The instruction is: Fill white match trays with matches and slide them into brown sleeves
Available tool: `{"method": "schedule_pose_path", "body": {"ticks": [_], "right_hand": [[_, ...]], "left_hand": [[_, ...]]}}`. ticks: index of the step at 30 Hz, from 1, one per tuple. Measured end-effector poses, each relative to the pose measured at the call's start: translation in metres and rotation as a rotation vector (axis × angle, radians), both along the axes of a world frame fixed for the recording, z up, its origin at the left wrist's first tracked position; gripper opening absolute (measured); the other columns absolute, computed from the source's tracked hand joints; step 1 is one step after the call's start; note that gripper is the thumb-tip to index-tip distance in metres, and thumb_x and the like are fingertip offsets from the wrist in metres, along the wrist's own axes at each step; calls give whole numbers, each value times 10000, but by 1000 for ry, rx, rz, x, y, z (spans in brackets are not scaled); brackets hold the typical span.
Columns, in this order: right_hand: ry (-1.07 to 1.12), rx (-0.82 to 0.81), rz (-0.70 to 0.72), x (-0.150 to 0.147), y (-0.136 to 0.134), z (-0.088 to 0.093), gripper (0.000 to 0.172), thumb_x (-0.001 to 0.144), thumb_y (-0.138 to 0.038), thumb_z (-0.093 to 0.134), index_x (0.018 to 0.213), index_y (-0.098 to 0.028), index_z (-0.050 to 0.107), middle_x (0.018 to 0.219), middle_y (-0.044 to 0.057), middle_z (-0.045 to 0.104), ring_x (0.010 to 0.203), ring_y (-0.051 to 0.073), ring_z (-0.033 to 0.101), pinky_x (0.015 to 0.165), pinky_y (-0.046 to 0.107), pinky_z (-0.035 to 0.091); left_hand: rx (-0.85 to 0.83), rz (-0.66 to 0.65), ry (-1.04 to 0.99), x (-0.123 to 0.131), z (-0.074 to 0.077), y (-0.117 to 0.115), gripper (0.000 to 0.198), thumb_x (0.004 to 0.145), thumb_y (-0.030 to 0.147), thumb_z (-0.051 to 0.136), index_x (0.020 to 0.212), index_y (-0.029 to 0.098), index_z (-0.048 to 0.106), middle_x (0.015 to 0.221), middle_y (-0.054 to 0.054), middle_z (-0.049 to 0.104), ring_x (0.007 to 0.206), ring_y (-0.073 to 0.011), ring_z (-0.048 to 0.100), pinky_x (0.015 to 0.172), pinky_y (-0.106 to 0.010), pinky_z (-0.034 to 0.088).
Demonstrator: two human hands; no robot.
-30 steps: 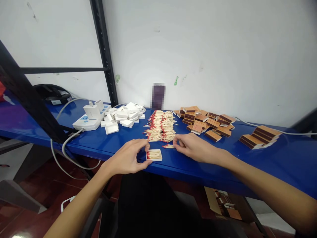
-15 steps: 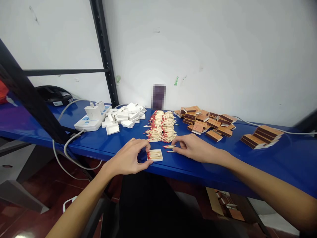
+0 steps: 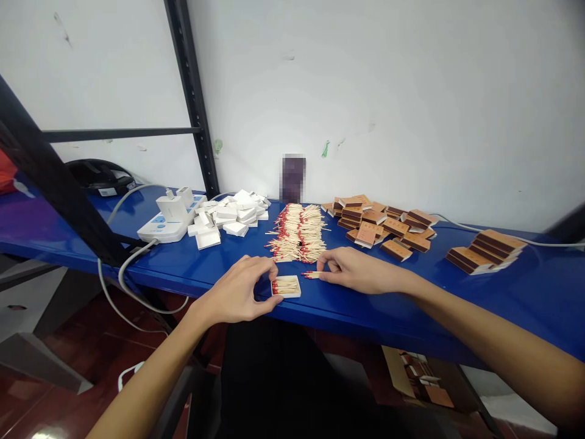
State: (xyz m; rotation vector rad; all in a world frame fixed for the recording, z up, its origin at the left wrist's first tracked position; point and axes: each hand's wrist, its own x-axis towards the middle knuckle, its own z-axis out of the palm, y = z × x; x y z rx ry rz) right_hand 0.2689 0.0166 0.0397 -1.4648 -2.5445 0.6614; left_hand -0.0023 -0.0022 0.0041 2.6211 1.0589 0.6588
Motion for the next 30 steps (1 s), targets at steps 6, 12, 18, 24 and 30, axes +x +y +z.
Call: {"method": "schedule_pose_path", "body": {"ticks": [6, 12, 18, 24, 30], "right_hand": [[-35, -103, 33, -5, 5, 7, 167, 821, -301, 572, 851, -150, 637, 600, -31, 529, 540, 106, 438, 522, 232, 311], [-30, -157, 29, -7, 9, 9, 183, 773, -320, 604, 812, -145, 643, 574, -41, 509, 518, 95, 421, 491, 224, 295], [10, -119, 37, -4, 11, 6, 161, 735, -302, 638, 784, -150, 660, 541, -57, 491, 502, 88, 422, 488, 226, 295], [30, -70, 68, -4, 10, 4, 132, 708, -261, 644, 776, -152, 673, 541, -54, 503, 501, 91, 441, 470, 222, 294], [35, -66, 96, -6, 11, 2, 117, 732, -265, 631, 763, -161, 674, 565, -35, 557, 538, 108, 491, 499, 231, 320]], "left_hand": [[20, -4, 0, 0, 2, -1, 189, 831, 346, 621, 900, 214, 505, 873, 8, 583, 820, -187, 527, 797, -315, 384], [12, -3, 1, 0, 3, -2, 186, 834, 353, 608, 890, 213, 499, 872, 1, 585, 821, -190, 525, 790, -317, 389], [30, -9, 2, -1, 1, 0, 186, 837, 343, 617, 901, 214, 499, 877, 4, 583, 808, -184, 521, 798, -317, 388], [12, 34, 15, 0, 0, -2, 175, 863, 346, 592, 902, 211, 487, 904, -2, 591, 827, -185, 517, 841, -341, 384], [-34, 92, 36, -2, -3, -5, 187, 879, 365, 591, 927, 223, 479, 923, 8, 599, 812, -181, 527, 946, -401, 355]]}}
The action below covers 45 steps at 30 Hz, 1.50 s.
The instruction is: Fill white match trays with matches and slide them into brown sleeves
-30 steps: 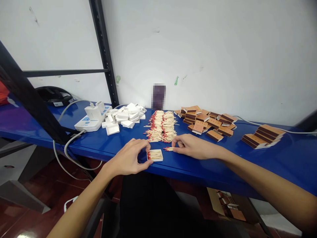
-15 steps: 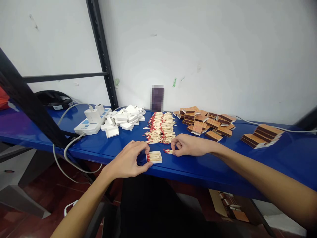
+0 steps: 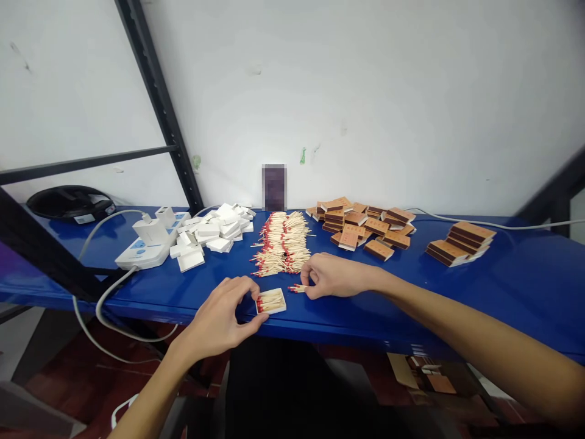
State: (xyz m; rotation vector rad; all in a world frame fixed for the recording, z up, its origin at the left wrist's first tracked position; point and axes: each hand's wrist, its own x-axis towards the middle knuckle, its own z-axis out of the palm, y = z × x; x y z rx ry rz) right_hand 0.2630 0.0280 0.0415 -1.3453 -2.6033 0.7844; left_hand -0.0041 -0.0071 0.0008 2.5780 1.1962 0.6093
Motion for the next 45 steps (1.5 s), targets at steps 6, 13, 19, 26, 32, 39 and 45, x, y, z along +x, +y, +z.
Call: {"method": "schedule_pose_path", "body": {"ticks": [6, 13, 19, 26, 32, 39, 45], "right_hand": [[-211, 125, 42, -6, -2, 8, 143, 777, -286, 632, 870, -179, 648, 728, 20, 624, 715, 168, 540, 571, 241, 324], [-388, 180, 189, -11, -10, 14, 97, 865, -218, 543, 777, -177, 534, 760, 51, 582, 649, 164, 493, 561, 261, 301], [-405, 189, 178, -12, -14, 13, 169, 867, -194, 554, 723, -195, 467, 752, 49, 562, 629, 163, 493, 565, 265, 299], [-250, 203, 234, -19, -11, 27, 203, 886, -209, 513, 733, -213, 380, 681, 2, 487, 574, 134, 407, 534, 265, 276], [-260, 164, 333, -44, -5, 23, 238, 885, -245, 533, 696, -208, 393, 607, -26, 430, 525, 114, 349, 505, 279, 236], [-195, 99, 248, -47, -5, 26, 75, 884, -221, 550, 868, -157, 585, 705, 3, 558, 615, 121, 474, 559, 242, 324], [-30, 80, 236, -38, -5, 18, 118, 882, -235, 545, 837, -166, 629, 675, -15, 587, 591, 106, 481, 561, 224, 344]], "left_hand": [[-26, 16, -31, -2, -1, 1, 213, 878, 389, 621, 956, 227, 505, 910, 17, 589, 780, -167, 505, 859, -345, 377], [-66, 41, -55, 0, -1, 4, 255, 859, 425, 655, 989, 243, 532, 855, 32, 565, 779, -162, 504, 756, -297, 390], [-70, 54, -67, 0, -2, 5, 251, 845, 418, 665, 984, 241, 555, 850, 20, 563, 801, -171, 516, 751, -293, 406], [-65, 46, -98, 3, -3, 6, 276, 835, 418, 679, 992, 241, 536, 890, 22, 596, 794, -166, 526, 752, -294, 409], [-59, 17, -148, 2, -5, 6, 546, 840, 372, 691, 1304, 301, 412, 1040, 16, 639, 800, -162, 535, 772, -296, 423], [-7, -9, -101, 4, -2, 4, 272, 857, 392, 675, 1068, 259, 568, 1016, 22, 649, 883, -177, 567, 810, -300, 411], [28, -5, -83, 4, -2, 3, 243, 860, 395, 673, 1030, 241, 595, 971, 18, 661, 865, -176, 579, 789, -299, 409]]}}
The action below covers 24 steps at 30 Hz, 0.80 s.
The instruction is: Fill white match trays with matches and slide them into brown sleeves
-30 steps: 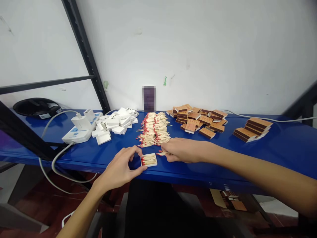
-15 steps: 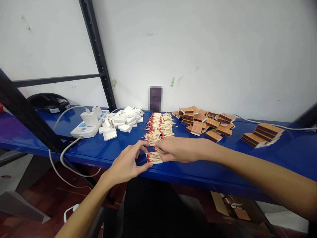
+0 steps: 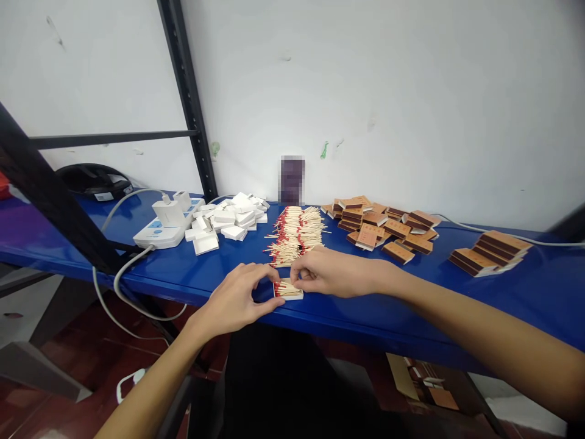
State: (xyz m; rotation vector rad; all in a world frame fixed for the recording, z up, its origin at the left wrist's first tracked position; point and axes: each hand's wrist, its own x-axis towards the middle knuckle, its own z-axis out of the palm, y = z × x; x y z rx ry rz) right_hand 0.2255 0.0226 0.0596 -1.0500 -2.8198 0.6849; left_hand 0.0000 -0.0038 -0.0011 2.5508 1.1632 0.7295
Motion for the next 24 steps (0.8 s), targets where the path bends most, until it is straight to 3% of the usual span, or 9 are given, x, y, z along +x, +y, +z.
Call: {"method": "schedule_pose_path", "body": {"ticks": [4, 11, 20, 24], "right_hand": [[66, 34, 28, 0, -1, -9, 100, 845, -151, 546, 770, -165, 611, 600, -48, 523, 534, 85, 421, 549, 221, 325], [199, 66, -19, -1, -3, -21, 101, 857, -191, 583, 769, -162, 623, 583, -46, 536, 522, 84, 446, 537, 219, 334], [387, 22, -78, -3, -3, -33, 54, 840, -200, 654, 817, -160, 683, 691, -3, 651, 622, 112, 560, 590, 224, 411], [453, 25, -110, 3, -6, -33, 92, 861, -231, 640, 816, -163, 683, 732, 12, 660, 664, 123, 584, 633, 237, 448]], "left_hand": [[-5, 30, -10, 0, -2, 1, 293, 839, 428, 695, 1049, 245, 605, 966, 20, 664, 855, -177, 576, 788, -302, 410], [4, 50, -7, 0, -1, 2, 279, 828, 471, 696, 981, 240, 661, 834, 15, 662, 791, -181, 583, 818, -332, 416], [20, 12, -19, -1, -1, 3, 282, 842, 447, 690, 1055, 265, 662, 901, 8, 682, 809, -182, 587, 789, -315, 416], [-18, 48, -13, -2, -2, 3, 290, 833, 483, 688, 958, 233, 614, 866, 8, 653, 777, -177, 553, 727, -299, 403]]}}
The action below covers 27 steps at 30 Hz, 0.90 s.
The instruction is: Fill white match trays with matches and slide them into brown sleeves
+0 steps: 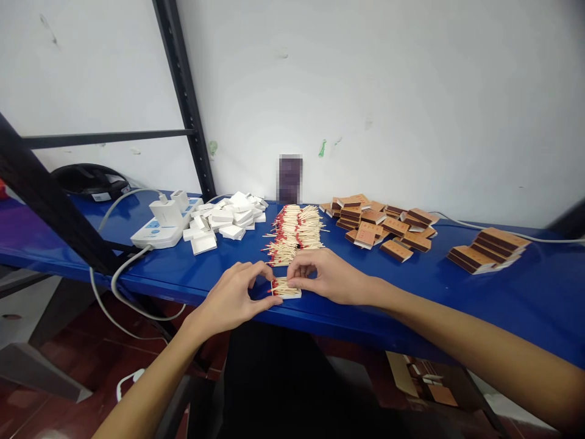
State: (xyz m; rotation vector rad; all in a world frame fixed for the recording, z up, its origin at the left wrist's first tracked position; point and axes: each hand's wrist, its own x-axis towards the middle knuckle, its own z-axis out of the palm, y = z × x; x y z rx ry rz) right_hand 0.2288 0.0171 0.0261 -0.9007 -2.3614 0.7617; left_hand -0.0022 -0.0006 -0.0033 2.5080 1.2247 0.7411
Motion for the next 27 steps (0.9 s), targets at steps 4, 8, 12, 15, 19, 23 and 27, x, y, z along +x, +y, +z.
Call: {"method": "schedule_pose_path", "body": {"ticks": [4, 8, 12, 15, 19, 23, 27], "right_hand": [[-21, 27, -13, 9, -1, -2, 129, 890, -261, 608, 857, -162, 684, 764, 20, 657, 679, 125, 585, 650, 241, 452], [-104, 128, -27, 8, 1, -7, 150, 891, -297, 618, 901, -167, 692, 703, 2, 613, 639, 123, 533, 621, 246, 400], [-105, 196, -9, -1, 3, -9, 136, 891, -280, 615, 873, -171, 695, 655, -18, 558, 616, 114, 485, 609, 237, 351], [-103, 228, -2, -5, 3, -8, 103, 871, -223, 618, 817, -167, 685, 676, -10, 563, 647, 115, 483, 624, 235, 339], [-101, 229, -32, -3, 3, -7, 124, 862, -195, 595, 766, -160, 664, 647, -24, 532, 619, 104, 461, 615, 233, 333], [-110, 231, -37, 2, 2, -5, 127, 854, -187, 589, 748, -161, 652, 630, -33, 508, 612, 102, 458, 619, 236, 339], [-90, 172, -25, 8, -1, -1, 107, 858, -189, 582, 778, -161, 648, 657, -23, 538, 606, 105, 473, 609, 238, 363]], "left_hand": [[1, -31, -18, 1, 1, 1, 295, 842, 452, 686, 804, 204, 531, 856, 17, 658, 763, -158, 543, 734, -291, 397], [18, -83, -34, 2, 2, 1, 298, 859, 428, 670, 761, 196, 510, 878, 7, 675, 780, -159, 563, 765, -300, 397], [22, -82, -40, 1, 1, 2, 303, 859, 422, 673, 761, 196, 496, 888, 8, 673, 763, -152, 552, 769, -301, 397], [16, -66, -43, 1, 0, 2, 297, 854, 437, 669, 784, 199, 506, 881, 10, 663, 730, -144, 528, 755, -297, 405], [3, -56, -30, 0, 0, 1, 273, 854, 443, 662, 831, 203, 532, 868, 5, 649, 744, -153, 531, 745, -300, 407], [-9, -38, -21, 0, 0, 1, 253, 852, 436, 670, 870, 211, 555, 878, 8, 644, 765, -158, 536, 726, -289, 407], [-9, 10, -37, 0, 1, 0, 320, 811, 474, 701, 979, 226, 587, 882, 10, 646, 721, -151, 534, 684, -279, 420]]}}
